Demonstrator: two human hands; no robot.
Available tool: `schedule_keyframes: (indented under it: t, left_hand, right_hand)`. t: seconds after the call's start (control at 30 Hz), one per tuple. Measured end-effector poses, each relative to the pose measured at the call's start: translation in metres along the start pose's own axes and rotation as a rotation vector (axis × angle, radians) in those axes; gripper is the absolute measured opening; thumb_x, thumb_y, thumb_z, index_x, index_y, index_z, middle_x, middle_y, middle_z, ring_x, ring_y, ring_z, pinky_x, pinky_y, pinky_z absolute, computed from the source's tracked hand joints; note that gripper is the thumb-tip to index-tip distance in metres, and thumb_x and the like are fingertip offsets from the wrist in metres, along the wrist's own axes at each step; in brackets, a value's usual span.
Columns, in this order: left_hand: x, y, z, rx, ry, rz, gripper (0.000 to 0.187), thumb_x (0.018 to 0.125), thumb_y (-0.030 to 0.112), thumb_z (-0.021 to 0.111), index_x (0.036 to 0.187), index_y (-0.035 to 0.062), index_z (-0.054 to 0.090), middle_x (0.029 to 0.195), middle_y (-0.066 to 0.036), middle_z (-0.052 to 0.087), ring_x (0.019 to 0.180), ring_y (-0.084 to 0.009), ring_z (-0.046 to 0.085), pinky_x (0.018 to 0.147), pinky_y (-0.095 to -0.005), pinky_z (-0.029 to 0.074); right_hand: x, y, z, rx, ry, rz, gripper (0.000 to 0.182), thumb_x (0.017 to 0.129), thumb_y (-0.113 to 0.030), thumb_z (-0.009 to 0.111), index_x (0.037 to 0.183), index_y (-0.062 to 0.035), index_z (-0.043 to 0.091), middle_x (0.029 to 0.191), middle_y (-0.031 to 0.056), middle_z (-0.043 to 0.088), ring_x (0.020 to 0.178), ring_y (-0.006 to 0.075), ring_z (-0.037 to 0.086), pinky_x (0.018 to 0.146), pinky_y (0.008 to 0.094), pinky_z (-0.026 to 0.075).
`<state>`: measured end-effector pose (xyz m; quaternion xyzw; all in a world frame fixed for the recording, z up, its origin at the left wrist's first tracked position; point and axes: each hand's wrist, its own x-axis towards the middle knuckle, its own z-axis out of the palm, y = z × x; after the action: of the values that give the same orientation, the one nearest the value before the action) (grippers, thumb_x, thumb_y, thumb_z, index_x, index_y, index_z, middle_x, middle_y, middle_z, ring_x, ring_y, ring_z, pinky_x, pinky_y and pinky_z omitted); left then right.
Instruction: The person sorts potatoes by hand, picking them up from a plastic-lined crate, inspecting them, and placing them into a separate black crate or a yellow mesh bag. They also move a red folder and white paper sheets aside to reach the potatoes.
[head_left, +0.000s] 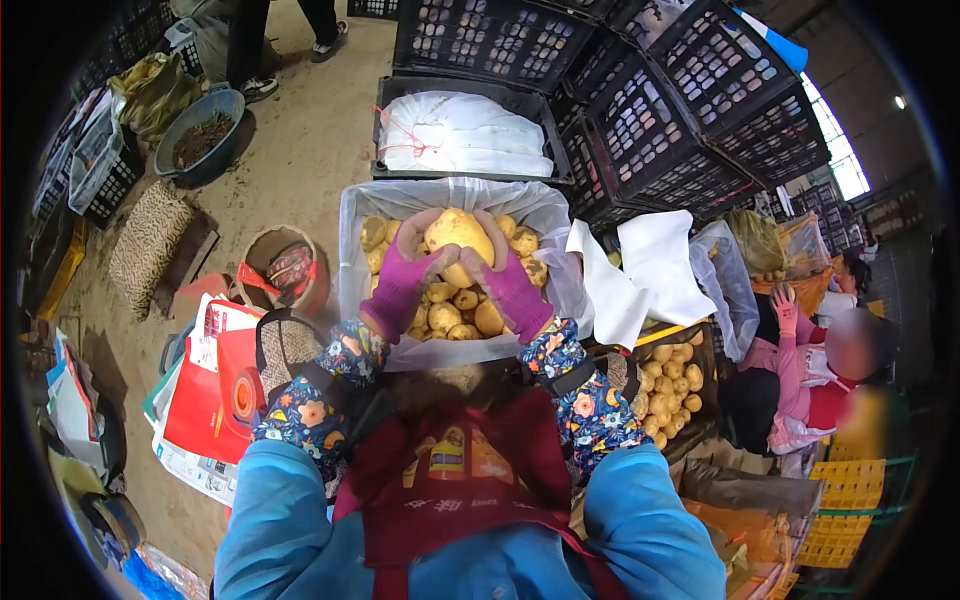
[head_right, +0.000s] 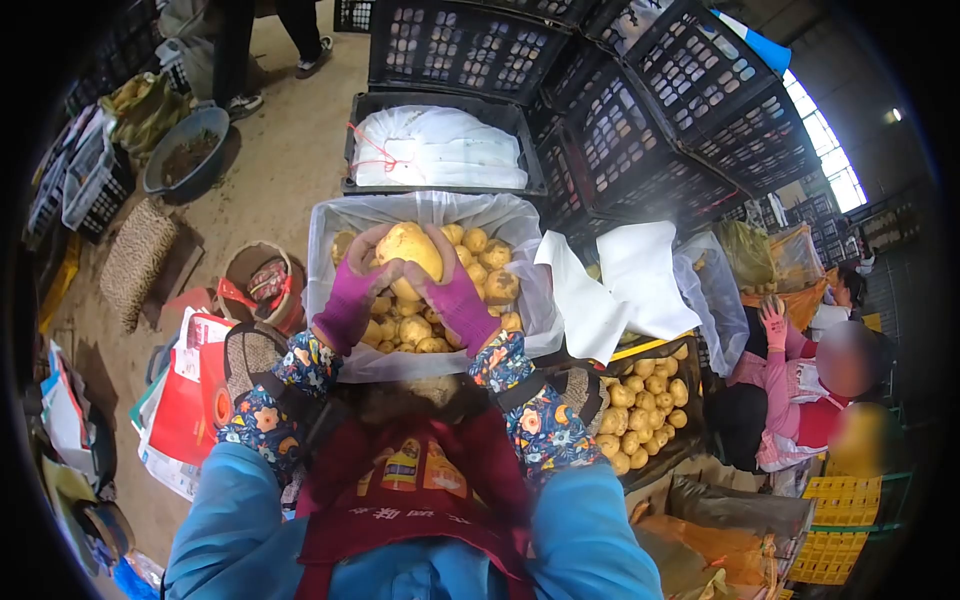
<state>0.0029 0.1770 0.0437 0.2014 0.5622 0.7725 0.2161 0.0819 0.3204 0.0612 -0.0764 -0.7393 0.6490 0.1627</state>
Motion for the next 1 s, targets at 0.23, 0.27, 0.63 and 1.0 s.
schedule_keyframes:
  t: [0.23, 0.27, 0.63, 1.0]
  left_hand:
    - [0.005, -0.002, -0.028, 0.868, 0.050, 0.539, 0.046, 0.093, 0.034, 0.064, 0.124, 0.0007, 0.058, 0.118, -0.008, 0.061, 0.104, -0.0158, 0.059, 0.085, -0.0306, 0.051]
    - [0.003, 0.003, -0.025, 0.605, 0.048, 0.310, 0.043, 0.095, 0.032, 0.059, 0.124, 0.0002, 0.058, 0.117, -0.009, 0.062, 0.103, -0.0161, 0.060, 0.086, -0.0307, 0.050]
    - [0.000, 0.019, -0.019, 0.032, 0.020, -0.159, 0.040, 0.101, 0.029, 0.049, 0.127, -0.0001, 0.057, 0.114, -0.009, 0.064, 0.102, -0.0150, 0.062, 0.084, -0.0282, 0.053]
    - [0.003, 0.015, -0.027, 0.583, 0.002, 0.323, 0.036, 0.098, 0.023, 0.048, 0.125, 0.0011, 0.058, 0.111, -0.018, 0.065, 0.101, -0.0259, 0.063, 0.086, -0.0341, 0.050]
  right_hand:
    - [-0.006, -0.011, -0.005, 0.516, -0.174, 0.364, 0.070, 0.090, -0.035, 0.065, 0.147, -0.0065, 0.034, 0.129, 0.0065, 0.052, 0.107, 0.0120, 0.057, 0.080, 0.0236, 0.051]
    - [-0.005, -0.007, -0.009, 0.450, -0.168, 0.373, 0.070, 0.090, -0.033, 0.065, 0.147, -0.0065, 0.034, 0.128, 0.0068, 0.053, 0.108, 0.0120, 0.057, 0.080, 0.0234, 0.051]
    - [0.000, -0.011, -0.002, 0.227, -0.161, 0.130, 0.075, 0.081, -0.019, 0.075, 0.143, -0.0008, 0.037, 0.135, 0.0104, 0.048, 0.121, 0.0179, 0.051, 0.102, 0.0306, 0.042]
    - [0.003, -0.008, 0.003, -0.316, -0.099, -0.271, 0.076, 0.071, -0.016, 0.083, 0.135, -0.0013, 0.045, 0.131, 0.0143, 0.053, 0.121, 0.0256, 0.053, 0.102, 0.0355, 0.043]
